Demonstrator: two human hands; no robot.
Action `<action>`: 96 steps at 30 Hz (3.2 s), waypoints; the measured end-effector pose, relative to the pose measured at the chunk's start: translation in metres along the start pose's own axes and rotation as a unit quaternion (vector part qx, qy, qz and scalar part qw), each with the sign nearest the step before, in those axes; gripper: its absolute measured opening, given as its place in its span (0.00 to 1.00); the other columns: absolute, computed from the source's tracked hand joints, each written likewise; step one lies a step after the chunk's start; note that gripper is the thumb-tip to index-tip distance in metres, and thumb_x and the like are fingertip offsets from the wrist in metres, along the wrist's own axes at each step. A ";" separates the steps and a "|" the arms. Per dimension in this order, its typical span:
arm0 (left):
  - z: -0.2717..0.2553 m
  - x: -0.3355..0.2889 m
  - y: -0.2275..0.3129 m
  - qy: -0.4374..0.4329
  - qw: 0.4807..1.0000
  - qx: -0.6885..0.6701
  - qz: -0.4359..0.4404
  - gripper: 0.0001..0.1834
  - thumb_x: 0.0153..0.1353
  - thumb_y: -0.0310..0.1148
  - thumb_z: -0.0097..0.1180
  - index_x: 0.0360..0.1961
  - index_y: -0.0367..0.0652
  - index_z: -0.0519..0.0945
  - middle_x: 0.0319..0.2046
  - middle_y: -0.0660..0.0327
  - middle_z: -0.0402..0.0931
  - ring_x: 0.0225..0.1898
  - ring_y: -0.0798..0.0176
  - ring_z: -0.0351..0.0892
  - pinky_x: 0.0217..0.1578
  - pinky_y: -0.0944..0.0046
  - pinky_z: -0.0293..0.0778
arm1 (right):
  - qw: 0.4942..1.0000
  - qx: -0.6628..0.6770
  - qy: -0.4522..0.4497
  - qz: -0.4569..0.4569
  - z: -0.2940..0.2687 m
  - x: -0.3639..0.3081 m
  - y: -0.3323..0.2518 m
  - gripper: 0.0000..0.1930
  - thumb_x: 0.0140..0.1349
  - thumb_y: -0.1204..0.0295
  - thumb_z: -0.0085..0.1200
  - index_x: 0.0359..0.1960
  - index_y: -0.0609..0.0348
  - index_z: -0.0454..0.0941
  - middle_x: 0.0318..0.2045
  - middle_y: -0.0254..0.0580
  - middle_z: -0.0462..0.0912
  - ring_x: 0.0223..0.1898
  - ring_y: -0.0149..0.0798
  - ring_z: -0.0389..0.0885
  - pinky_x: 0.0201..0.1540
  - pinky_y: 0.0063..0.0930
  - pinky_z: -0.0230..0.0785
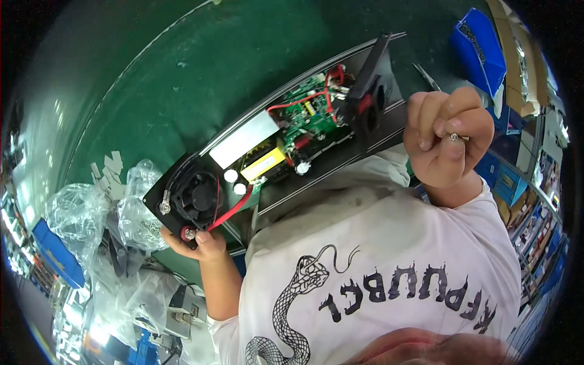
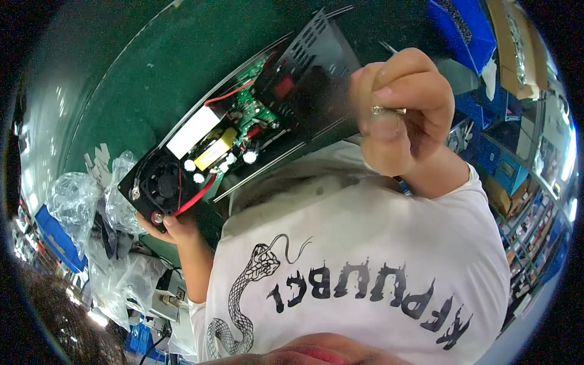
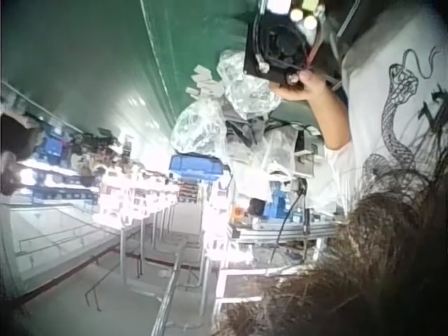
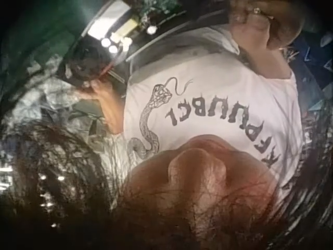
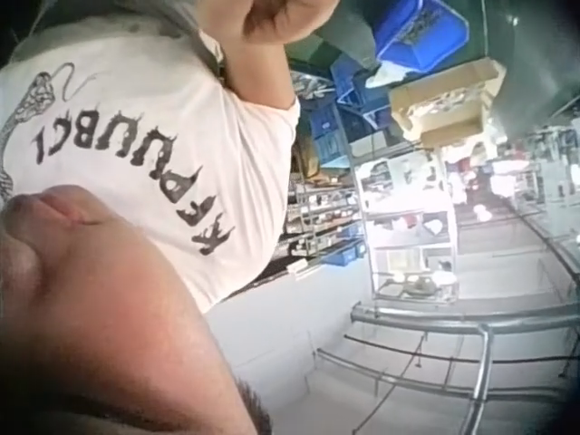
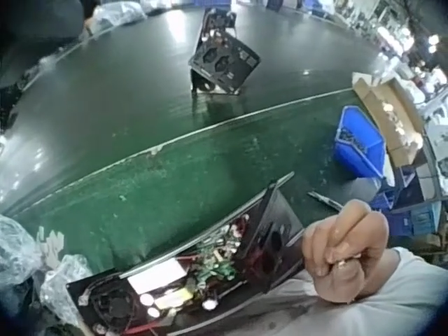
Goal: Assembling an electronic power supply unit by installing a PCB and connecting wiring harnesses inside a metal housing.
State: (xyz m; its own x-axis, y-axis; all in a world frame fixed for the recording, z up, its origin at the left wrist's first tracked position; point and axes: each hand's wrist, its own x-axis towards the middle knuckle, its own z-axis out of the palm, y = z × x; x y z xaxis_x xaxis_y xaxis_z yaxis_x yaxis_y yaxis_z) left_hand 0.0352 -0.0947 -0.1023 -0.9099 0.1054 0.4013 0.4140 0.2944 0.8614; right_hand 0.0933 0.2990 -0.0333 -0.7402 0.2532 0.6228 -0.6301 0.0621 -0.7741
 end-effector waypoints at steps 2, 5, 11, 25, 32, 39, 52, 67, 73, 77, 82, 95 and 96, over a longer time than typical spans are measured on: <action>0.001 0.003 -0.002 -0.009 1.000 0.003 0.008 0.42 0.65 0.48 0.53 0.66 0.23 0.54 0.56 0.34 0.69 0.51 0.44 0.78 0.51 0.49 0.77 | 0.999 0.034 0.025 0.008 -0.002 0.002 0.000 0.10 0.66 0.79 0.49 0.47 0.65 0.68 0.39 0.46 0.67 0.20 0.28 0.64 0.23 0.24 0.59; 0.000 0.003 -0.001 -0.008 0.999 -0.031 -0.007 0.42 0.65 0.48 0.54 0.66 0.25 0.54 0.56 0.35 0.69 0.51 0.44 0.78 0.51 0.48 0.78 | 0.998 0.045 0.036 0.016 -0.003 0.001 0.002 0.09 0.66 0.81 0.48 0.47 0.65 0.68 0.38 0.45 0.67 0.22 0.26 0.63 0.25 0.22 0.60; -0.005 0.010 0.009 -0.019 0.996 -0.073 -0.040 0.42 0.63 0.49 0.57 0.66 0.27 0.56 0.56 0.37 0.69 0.54 0.44 0.76 0.54 0.46 0.76 | 0.998 0.015 0.056 0.032 0.000 0.000 0.001 0.10 0.63 0.86 0.48 0.45 0.68 0.70 0.40 0.46 0.71 0.29 0.24 0.64 0.33 0.19 0.62; 0.076 0.068 0.120 -0.200 0.963 0.126 0.131 0.25 0.43 0.29 0.69 0.35 0.46 0.63 0.57 0.34 0.64 0.59 0.17 0.67 0.62 0.24 0.59 | 0.994 -0.045 0.057 0.080 0.004 0.000 -0.005 0.07 0.63 0.82 0.50 0.43 0.68 0.71 0.36 0.44 0.73 0.32 0.27 0.68 0.35 0.19 0.62; 0.084 0.072 0.131 -0.247 0.943 0.182 0.131 0.19 0.39 0.28 0.69 0.23 0.45 0.66 0.54 0.38 0.69 0.59 0.22 0.70 0.59 0.24 0.61 | 0.996 -0.051 0.016 0.078 0.004 0.004 -0.005 0.10 0.60 0.81 0.52 0.43 0.67 0.72 0.36 0.44 0.73 0.31 0.28 0.67 0.33 0.18 0.61; 0.104 0.085 0.163 -0.340 0.850 0.370 0.160 0.16 0.42 0.30 0.69 0.22 0.41 0.71 0.58 0.41 0.70 0.64 0.32 0.68 0.61 0.30 0.62 | 0.986 -0.127 -0.012 0.103 0.006 0.011 -0.010 0.08 0.53 0.83 0.55 0.36 0.67 0.75 0.31 0.43 0.76 0.26 0.31 0.69 0.26 0.23 0.60; 0.088 0.089 0.131 -0.207 0.935 0.236 0.165 0.29 0.38 0.39 0.79 0.35 0.42 0.71 0.58 0.42 0.70 0.62 0.32 0.68 0.62 0.30 0.62 | 0.979 -0.161 -0.081 0.100 0.015 0.021 -0.007 0.07 0.55 0.83 0.60 0.35 0.59 0.78 0.30 0.41 0.77 0.24 0.35 0.75 0.23 0.27 0.65; 0.034 0.022 0.023 -0.063 0.988 0.113 0.085 0.41 0.67 0.53 0.48 0.67 0.29 0.56 0.63 0.45 0.57 0.64 0.47 0.58 0.63 0.47 0.52 | 0.716 -0.676 -0.065 0.162 -0.109 -0.023 -0.015 0.06 0.57 0.71 0.57 0.26 0.59 0.77 0.26 0.46 0.76 0.28 0.51 0.81 0.31 0.43 0.76; 0.040 0.026 0.018 -0.076 0.981 0.128 0.125 0.40 0.67 0.52 0.47 0.67 0.29 0.56 0.62 0.46 0.59 0.62 0.49 0.58 0.62 0.50 0.51 | 0.650 -0.700 -0.107 0.276 -0.117 0.005 -0.013 0.10 0.60 0.65 0.57 0.28 0.60 0.80 0.26 0.49 0.80 0.30 0.53 0.82 0.34 0.45 0.77; 0.038 0.020 0.023 -0.082 0.990 0.083 0.079 0.44 0.65 0.56 0.52 0.65 0.27 0.55 0.60 0.42 0.58 0.63 0.41 0.57 0.67 0.43 0.48 | 0.727 -0.651 -0.069 0.207 -0.095 0.076 -0.043 0.10 0.60 0.65 0.58 0.29 0.60 0.80 0.24 0.51 0.79 0.31 0.57 0.81 0.36 0.49 0.75; 0.034 0.018 0.009 -0.103 0.987 0.075 0.094 0.43 0.64 0.55 0.53 0.65 0.28 0.56 0.60 0.42 0.58 0.63 0.42 0.58 0.66 0.44 0.50 | 0.686 -0.710 -0.072 0.138 -0.122 0.252 0.034 0.13 0.63 0.62 0.52 0.28 0.57 0.80 0.31 0.51 0.83 0.36 0.55 0.84 0.39 0.49 0.76; 0.027 0.024 0.016 -0.166 0.961 0.206 0.084 0.36 0.56 0.55 0.51 0.55 0.32 0.70 0.48 0.42 0.71 0.50 0.38 0.68 0.53 0.44 0.60 | 0.685 -0.672 -0.144 0.241 -0.225 0.313 0.150 0.38 0.62 0.65 0.54 0.75 0.42 0.53 0.69 0.47 0.67 0.69 0.46 0.67 0.65 0.43 0.66; 0.036 0.029 0.014 -0.181 0.961 0.181 0.103 0.35 0.54 0.52 0.51 0.54 0.32 0.71 0.48 0.41 0.71 0.50 0.38 0.68 0.53 0.44 0.59 | 0.620 -0.661 0.179 0.383 -0.273 0.325 0.169 0.27 0.61 0.61 0.57 0.63 0.49 0.73 0.61 0.49 0.77 0.61 0.46 0.77 0.60 0.41 0.72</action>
State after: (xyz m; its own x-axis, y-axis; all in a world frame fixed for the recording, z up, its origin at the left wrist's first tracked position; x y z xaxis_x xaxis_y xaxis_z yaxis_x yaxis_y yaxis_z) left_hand 0.0136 -0.0532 -0.0898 -0.7863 0.5016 0.3607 0.6097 0.5357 0.5843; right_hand -0.1895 0.6554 0.0072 -0.4557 0.8801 0.1331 0.7917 0.4691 -0.3913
